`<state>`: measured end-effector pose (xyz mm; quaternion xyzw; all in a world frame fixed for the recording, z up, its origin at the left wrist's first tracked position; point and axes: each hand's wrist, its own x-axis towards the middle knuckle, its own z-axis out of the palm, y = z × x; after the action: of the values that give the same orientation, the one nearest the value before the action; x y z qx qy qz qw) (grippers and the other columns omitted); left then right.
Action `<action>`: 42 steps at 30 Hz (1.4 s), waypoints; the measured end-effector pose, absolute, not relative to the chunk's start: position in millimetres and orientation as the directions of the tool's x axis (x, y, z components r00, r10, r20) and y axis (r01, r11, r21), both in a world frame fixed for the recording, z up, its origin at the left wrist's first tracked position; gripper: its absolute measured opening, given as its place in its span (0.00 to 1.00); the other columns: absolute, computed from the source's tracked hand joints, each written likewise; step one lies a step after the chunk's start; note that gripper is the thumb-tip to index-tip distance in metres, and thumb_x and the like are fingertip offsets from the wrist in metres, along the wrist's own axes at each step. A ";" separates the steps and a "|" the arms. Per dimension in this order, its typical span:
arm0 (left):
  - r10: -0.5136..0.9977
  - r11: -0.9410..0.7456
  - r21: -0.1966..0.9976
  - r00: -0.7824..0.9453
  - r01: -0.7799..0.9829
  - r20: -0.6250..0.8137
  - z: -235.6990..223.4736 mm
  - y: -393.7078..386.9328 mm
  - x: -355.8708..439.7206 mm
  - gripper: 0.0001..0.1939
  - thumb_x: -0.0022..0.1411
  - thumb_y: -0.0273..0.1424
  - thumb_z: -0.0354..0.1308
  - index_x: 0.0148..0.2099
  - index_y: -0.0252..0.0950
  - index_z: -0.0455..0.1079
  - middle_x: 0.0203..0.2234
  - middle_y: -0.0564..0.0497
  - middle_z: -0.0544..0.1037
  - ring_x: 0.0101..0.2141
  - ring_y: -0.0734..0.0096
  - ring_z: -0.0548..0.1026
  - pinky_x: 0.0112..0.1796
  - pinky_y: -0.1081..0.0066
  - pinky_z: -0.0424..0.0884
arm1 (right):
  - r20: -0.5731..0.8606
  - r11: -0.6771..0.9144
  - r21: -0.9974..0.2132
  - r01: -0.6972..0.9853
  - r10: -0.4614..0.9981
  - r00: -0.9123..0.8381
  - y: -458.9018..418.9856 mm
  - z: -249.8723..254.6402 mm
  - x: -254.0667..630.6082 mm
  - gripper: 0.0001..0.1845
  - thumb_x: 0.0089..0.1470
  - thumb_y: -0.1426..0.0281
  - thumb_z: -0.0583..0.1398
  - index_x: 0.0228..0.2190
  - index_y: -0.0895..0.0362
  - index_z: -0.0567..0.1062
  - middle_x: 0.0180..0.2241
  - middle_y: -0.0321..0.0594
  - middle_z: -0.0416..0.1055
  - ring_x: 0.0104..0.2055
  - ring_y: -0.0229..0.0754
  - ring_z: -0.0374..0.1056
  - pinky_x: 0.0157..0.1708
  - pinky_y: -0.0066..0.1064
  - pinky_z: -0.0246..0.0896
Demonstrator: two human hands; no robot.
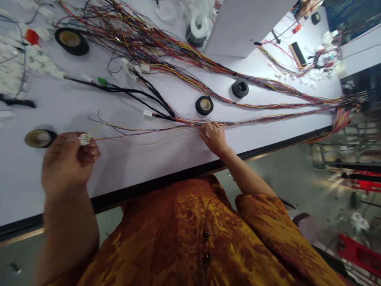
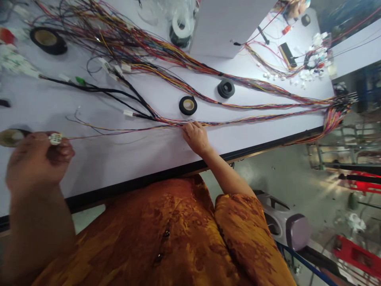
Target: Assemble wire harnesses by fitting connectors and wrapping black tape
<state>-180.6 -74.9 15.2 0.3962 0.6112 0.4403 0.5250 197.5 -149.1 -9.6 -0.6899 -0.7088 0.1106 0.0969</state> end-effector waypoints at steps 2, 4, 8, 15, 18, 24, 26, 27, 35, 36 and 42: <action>0.926 0.315 0.945 -0.193 -0.081 -0.325 8.8 -82.1 -179.5 0.24 0.37 0.42 0.73 0.28 0.35 0.62 0.19 0.59 0.69 0.20 0.79 0.67 0.19 0.77 0.62 | -0.017 0.068 -0.287 0.955 0.997 -0.076 -157.2 -10.2 200.5 0.10 0.62 0.71 0.53 0.38 0.57 0.74 0.37 0.46 0.74 0.45 0.49 0.64 0.50 0.40 0.59; 0.929 0.296 0.950 -0.203 -0.101 -0.311 2.2 -92.0 -182.1 0.21 0.39 0.38 0.73 0.29 0.34 0.66 0.20 0.58 0.72 0.20 0.77 0.70 0.18 0.76 0.64 | -0.008 0.124 -0.300 0.946 0.991 -0.132 -165.1 -8.6 203.0 0.11 0.62 0.70 0.53 0.39 0.57 0.75 0.39 0.46 0.74 0.46 0.49 0.65 0.50 0.40 0.60; 0.957 0.275 0.960 -0.108 0.054 -0.268 -6.9 -114.5 -197.1 0.13 0.51 0.34 0.69 0.35 0.34 0.71 0.21 0.57 0.75 0.19 0.77 0.71 0.21 0.75 0.68 | 0.069 0.143 -0.397 0.907 0.990 -0.126 -172.9 3.4 196.5 0.14 0.64 0.68 0.52 0.42 0.57 0.77 0.43 0.47 0.74 0.46 0.46 0.68 0.48 0.38 0.63; 0.967 0.254 0.947 -0.081 0.195 -0.242 -10.1 -131.5 -210.6 0.07 0.60 0.34 0.61 0.38 0.35 0.73 0.21 0.56 0.74 0.21 0.78 0.71 0.25 0.75 0.70 | 0.087 0.286 -0.581 0.762 0.953 -0.292 -129.6 24.8 118.1 0.16 0.66 0.66 0.52 0.40 0.55 0.79 0.39 0.44 0.74 0.43 0.42 0.70 0.45 0.34 0.63; 0.969 0.243 0.942 -0.099 0.233 -0.226 -11.9 -130.8 -209.5 0.08 0.61 0.36 0.60 0.38 0.36 0.72 0.19 0.56 0.73 0.20 0.77 0.70 0.24 0.75 0.69 | 0.034 0.349 -0.593 0.726 0.911 -0.410 -100.4 23.9 69.5 0.15 0.65 0.67 0.53 0.38 0.56 0.80 0.39 0.43 0.73 0.42 0.42 0.69 0.44 0.33 0.62; 0.975 0.217 0.966 -0.069 0.142 -0.209 -17.5 -130.7 -209.5 0.12 0.62 0.40 0.61 0.39 0.36 0.71 0.19 0.56 0.72 0.19 0.77 0.70 0.23 0.75 0.68 | -0.117 0.349 -0.401 0.847 0.897 -0.425 -63.1 8.9 -16.1 0.11 0.63 0.69 0.56 0.36 0.58 0.79 0.42 0.48 0.74 0.42 0.46 0.69 0.38 0.35 0.63; 0.977 0.210 0.973 -0.062 0.097 -0.204 -19.7 -130.2 -210.2 0.15 0.61 0.43 0.61 0.39 0.36 0.70 0.19 0.55 0.72 0.19 0.77 0.69 0.23 0.75 0.68 | -0.130 0.365 -0.311 0.878 0.898 -0.420 -58.3 4.7 -33.5 0.12 0.62 0.76 0.54 0.36 0.60 0.77 0.44 0.52 0.73 0.43 0.48 0.69 0.36 0.36 0.63; 0.977 0.209 0.975 -0.059 0.074 -0.205 -20.6 -129.7 -210.5 0.16 0.61 0.44 0.62 0.39 0.36 0.70 0.19 0.55 0.72 0.19 0.77 0.69 0.22 0.75 0.67 | -0.138 0.378 -0.288 0.880 0.893 -0.429 -56.8 3.5 -38.7 0.14 0.60 0.80 0.51 0.35 0.61 0.77 0.44 0.53 0.73 0.43 0.48 0.69 0.36 0.36 0.63; 0.968 0.241 0.963 -0.035 -0.120 -0.247 -22.0 -122.9 -209.9 0.14 0.62 0.42 0.61 0.39 0.36 0.70 0.23 0.54 0.73 0.21 0.77 0.71 0.24 0.74 0.70 | -0.162 0.179 -0.805 0.566 0.851 -0.500 -43.2 5.3 -29.8 0.04 0.55 0.73 0.55 0.28 0.55 0.66 0.26 0.33 0.65 0.30 0.36 0.60 0.34 0.30 0.57; 0.968 0.241 0.960 -0.037 -0.140 -0.248 -22.4 -122.2 -209.7 0.13 0.62 0.42 0.61 0.39 0.36 0.70 0.23 0.54 0.72 0.21 0.77 0.71 0.24 0.74 0.70 | -0.149 0.139 -0.861 0.489 0.851 -0.504 -42.5 5.6 -29.8 0.04 0.55 0.71 0.55 0.28 0.55 0.65 0.25 0.32 0.63 0.29 0.35 0.59 0.33 0.29 0.56; 0.968 0.233 0.947 -0.042 -0.222 -0.248 -25.1 -120.0 -211.7 0.12 0.63 0.40 0.60 0.40 0.36 0.72 0.22 0.54 0.73 0.22 0.77 0.71 0.25 0.74 0.70 | -0.147 0.066 -0.936 0.345 0.818 -0.556 -46.6 1.7 -39.0 0.06 0.55 0.68 0.56 0.27 0.55 0.67 0.25 0.30 0.61 0.29 0.34 0.56 0.32 0.29 0.54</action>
<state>-211.7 -120.0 -25.1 0.3605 0.5169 0.5036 0.5909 -39.0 -46.6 1.7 -0.4173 -0.6966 0.5411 0.2187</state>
